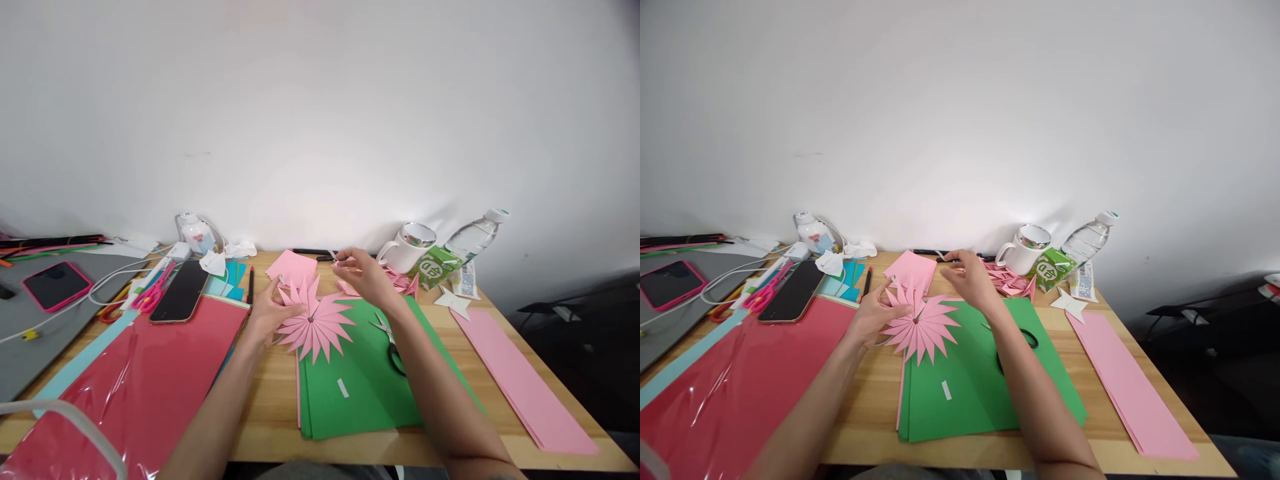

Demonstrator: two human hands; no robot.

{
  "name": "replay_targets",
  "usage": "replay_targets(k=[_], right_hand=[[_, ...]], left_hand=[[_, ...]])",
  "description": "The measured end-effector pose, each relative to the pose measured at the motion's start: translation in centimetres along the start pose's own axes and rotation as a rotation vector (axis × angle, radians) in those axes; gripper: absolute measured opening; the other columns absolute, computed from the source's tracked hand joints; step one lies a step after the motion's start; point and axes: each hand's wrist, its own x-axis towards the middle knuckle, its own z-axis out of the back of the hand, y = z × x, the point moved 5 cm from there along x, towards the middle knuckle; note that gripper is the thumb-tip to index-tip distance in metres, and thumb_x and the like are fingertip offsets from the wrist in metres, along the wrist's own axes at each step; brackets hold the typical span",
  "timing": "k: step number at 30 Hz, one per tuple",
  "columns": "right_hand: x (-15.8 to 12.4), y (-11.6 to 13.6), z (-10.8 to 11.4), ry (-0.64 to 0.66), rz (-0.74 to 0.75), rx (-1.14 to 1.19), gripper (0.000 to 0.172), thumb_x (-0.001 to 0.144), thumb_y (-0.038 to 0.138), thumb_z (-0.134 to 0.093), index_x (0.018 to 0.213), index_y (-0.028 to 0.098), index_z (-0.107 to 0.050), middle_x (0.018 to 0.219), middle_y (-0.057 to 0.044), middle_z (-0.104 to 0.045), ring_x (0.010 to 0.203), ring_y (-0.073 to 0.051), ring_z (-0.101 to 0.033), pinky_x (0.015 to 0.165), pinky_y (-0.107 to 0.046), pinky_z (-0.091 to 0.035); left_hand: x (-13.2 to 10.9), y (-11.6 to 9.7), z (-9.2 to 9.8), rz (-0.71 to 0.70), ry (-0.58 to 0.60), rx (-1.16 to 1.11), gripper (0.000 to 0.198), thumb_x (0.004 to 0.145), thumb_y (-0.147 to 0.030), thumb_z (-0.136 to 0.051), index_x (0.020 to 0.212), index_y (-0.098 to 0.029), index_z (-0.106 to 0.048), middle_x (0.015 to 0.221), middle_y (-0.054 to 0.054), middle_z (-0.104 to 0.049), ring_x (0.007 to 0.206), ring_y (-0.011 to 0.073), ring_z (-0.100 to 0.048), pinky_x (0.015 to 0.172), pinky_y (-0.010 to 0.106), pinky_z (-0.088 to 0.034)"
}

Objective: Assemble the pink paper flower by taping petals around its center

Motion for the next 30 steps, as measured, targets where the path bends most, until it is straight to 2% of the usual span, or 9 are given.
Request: replay_targets(k=[1,3,6,8,17,20,23,26,30], right_hand=[[0.2,0.1,0.5,-0.003,0.019,0.011,0.018,0.075,0.031,-0.057,0.085,0.016,-0.057,0.086,-0.006,-0.063,0.08,-0.016,-0.061,0.068,-0.028,-0.048],[0.3,0.6,0.4,0.152,0.047,0.081,0.015,0.076,0.03,-0.056,0.076,0.015,-0.056,0.073,-0.003,-0.062,0.07,-0.014,-0.059,0.065,-0.026,-0.047],[-0.5,2.0,-0.2,0.408,0.128,0.074,0.011,0.077,0.025,-0.054,0.072,0.016,-0.057,0.065,0.001,-0.059,0.06,-0.01,-0.054,0.055,-0.021,-0.043],[-1.0,2.8,-0.5,0.465,0.188,-0.012,0.009,0.077,0.021,-0.053,0.072,0.016,-0.059,0.065,0.002,-0.058,0.059,-0.009,-0.052,0.054,-0.02,-0.04],[-2.2,4.0,-1.0,0.53,0.387,-0.295,0.023,0.077,0.011,-0.05,0.088,0.021,-0.069,0.074,0.0,-0.065,0.062,-0.011,-0.055,0.058,-0.022,-0.04],[-2.4,4.3,-1.1,0.507,0.451,-0.343,0.017,0.077,0.013,-0.054,0.084,0.019,-0.068,0.081,-0.002,-0.064,0.07,-0.012,-0.055,0.063,-0.023,-0.04],[-2.3,4.2,-1.1,0.482,0.415,-0.323,0.01,0.079,0.016,-0.054,0.077,0.017,-0.064,0.075,-0.002,-0.063,0.065,-0.011,-0.054,0.058,-0.021,-0.038],[-2.3,4.1,-1.2,0.493,0.365,-0.34,0.011,0.08,0.016,-0.051,0.075,0.016,-0.061,0.065,0.001,-0.061,0.056,-0.01,-0.051,0.053,-0.02,-0.034],[-2.6,4.2,-1.5,0.53,0.364,-0.407,0.011,0.08,0.016,-0.05,0.074,0.016,-0.059,0.061,0.001,-0.058,0.053,-0.009,-0.047,0.05,-0.02,-0.029]], left_hand=[[0.0,-0.1,0.1,0.01,0.005,-0.013,0.113,0.04,-0.018,-0.085,0.138,-0.011,-0.03,0.04,-0.011,-0.049,0.036,0.0083,-0.047,0.036,0.016,-0.036],[0.0,-0.2,0.1,0.037,0.028,-0.035,0.115,0.04,-0.018,-0.085,0.139,-0.012,-0.027,0.042,-0.01,-0.052,0.036,0.0094,-0.049,0.035,0.016,-0.036],[-0.1,-0.2,0.0,0.073,0.07,-0.047,0.113,0.042,-0.018,-0.085,0.139,-0.014,-0.027,0.048,-0.007,-0.058,0.039,0.0111,-0.053,0.036,0.018,-0.039],[-0.1,-0.4,-0.1,0.061,0.084,-0.022,0.109,0.043,-0.016,-0.084,0.138,-0.014,-0.03,0.047,-0.007,-0.058,0.04,0.0106,-0.052,0.037,0.018,-0.04],[0.0,0.3,-0.2,0.051,0.082,0.055,0.113,0.04,-0.018,-0.085,0.138,-0.014,-0.03,0.047,-0.007,-0.059,0.042,0.0125,-0.054,0.04,0.021,-0.042],[-0.1,0.4,-0.4,0.072,0.078,0.082,0.113,0.042,-0.018,-0.085,0.139,-0.014,-0.028,0.051,-0.005,-0.061,0.043,0.0123,-0.055,0.042,0.021,-0.043],[-0.3,0.1,-0.4,0.068,0.084,0.103,0.112,0.043,-0.019,-0.084,0.139,-0.014,-0.027,0.047,-0.008,-0.058,0.039,0.0101,-0.051,0.039,0.019,-0.039],[-0.4,-0.3,-0.5,0.038,0.099,0.122,0.11,0.044,-0.019,-0.084,0.139,-0.012,-0.027,0.042,-0.011,-0.051,0.036,0.0074,-0.045,0.037,0.017,-0.035],[-0.4,-0.3,-0.5,0.045,0.083,0.137,0.111,0.043,-0.02,-0.084,0.139,-0.013,-0.028,0.041,-0.011,-0.05,0.034,0.0061,-0.042,0.035,0.016,-0.031]])
